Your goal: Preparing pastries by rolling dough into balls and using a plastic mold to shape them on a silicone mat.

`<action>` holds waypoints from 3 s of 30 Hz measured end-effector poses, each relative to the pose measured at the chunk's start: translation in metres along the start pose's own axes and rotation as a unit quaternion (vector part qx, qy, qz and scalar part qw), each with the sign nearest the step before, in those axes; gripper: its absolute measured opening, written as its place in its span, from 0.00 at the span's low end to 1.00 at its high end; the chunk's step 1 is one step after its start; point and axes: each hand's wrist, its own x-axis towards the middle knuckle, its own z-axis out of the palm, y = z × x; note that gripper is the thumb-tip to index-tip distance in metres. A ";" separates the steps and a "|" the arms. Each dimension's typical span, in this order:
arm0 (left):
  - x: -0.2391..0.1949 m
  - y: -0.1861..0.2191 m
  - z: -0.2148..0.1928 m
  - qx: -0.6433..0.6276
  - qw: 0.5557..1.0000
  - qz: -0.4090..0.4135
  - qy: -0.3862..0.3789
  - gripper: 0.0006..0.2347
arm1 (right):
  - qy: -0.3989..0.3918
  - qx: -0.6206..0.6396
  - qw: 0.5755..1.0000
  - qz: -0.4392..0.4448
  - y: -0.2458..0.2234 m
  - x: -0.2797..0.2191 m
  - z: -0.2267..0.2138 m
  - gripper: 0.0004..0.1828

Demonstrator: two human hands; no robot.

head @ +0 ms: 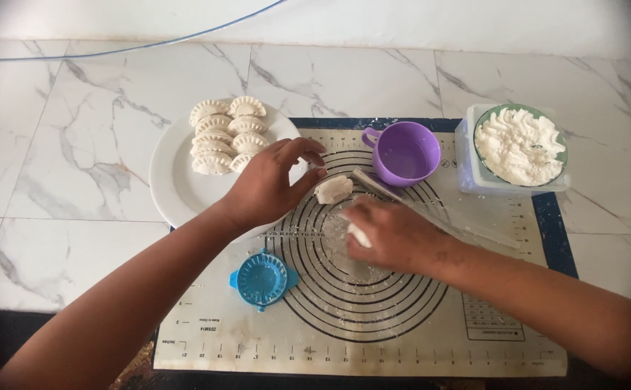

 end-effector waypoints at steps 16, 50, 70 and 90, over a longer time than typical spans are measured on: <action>-0.006 -0.002 -0.016 -0.003 1.000 -0.020 0.016 0.11 | -0.022 0.032 0.999 -0.006 0.013 0.018 0.023 0.16; -0.005 -0.004 -0.005 0.034 0.999 0.015 -0.023 0.10 | -0.206 -0.001 0.973 0.105 -0.016 -0.036 -0.025 0.25; 0.012 -0.002 0.022 0.007 0.999 0.024 -0.036 0.09 | 0.045 -0.144 0.984 -0.095 0.012 -0.070 0.051 0.11; -0.007 0.016 0.008 0.076 0.992 -0.014 -0.096 0.11 | -0.006 -0.059 0.998 -0.024 -0.042 -0.035 0.036 0.13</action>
